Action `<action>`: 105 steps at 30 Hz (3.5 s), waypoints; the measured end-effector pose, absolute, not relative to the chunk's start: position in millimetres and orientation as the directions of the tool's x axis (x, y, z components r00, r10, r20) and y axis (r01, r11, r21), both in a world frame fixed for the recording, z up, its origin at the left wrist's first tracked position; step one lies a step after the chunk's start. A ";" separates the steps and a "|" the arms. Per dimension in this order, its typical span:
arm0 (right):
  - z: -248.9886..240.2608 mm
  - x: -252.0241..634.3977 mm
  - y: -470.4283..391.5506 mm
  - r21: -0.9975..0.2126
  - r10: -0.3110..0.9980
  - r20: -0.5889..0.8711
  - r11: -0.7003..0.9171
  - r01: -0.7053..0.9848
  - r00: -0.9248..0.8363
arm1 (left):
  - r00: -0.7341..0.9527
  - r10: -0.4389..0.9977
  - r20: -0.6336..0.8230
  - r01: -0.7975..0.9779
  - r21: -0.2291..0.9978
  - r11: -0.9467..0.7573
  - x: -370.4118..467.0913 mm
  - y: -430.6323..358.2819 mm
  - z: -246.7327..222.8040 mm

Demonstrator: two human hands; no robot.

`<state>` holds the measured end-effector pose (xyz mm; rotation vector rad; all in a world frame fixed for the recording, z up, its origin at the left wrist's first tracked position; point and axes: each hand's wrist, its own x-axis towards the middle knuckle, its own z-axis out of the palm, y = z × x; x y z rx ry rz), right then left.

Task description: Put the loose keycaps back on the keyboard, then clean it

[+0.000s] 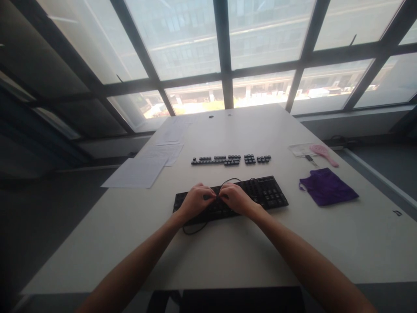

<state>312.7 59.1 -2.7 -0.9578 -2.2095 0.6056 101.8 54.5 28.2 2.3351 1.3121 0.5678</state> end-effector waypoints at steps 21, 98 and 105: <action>-3.6 301.5 71.2 -0.737 0.924 0.173 0.351 0.577 -0.341 | 0.397 0.914 -0.085 0.780 0.556 -0.288 111.9 75.1 35.4; -2.3 336.3 133.3 -0.509 0.878 0.308 0.478 0.716 -0.367 | 0.376 0.887 0.270 0.758 0.461 -0.462 133.6 143.0 16.5; -1.2 349.0 76.1 -0.673 0.848 0.396 0.530 0.516 -0.353 | 0.423 0.869 0.258 0.588 0.651 -0.480 127.8 84.9 23.5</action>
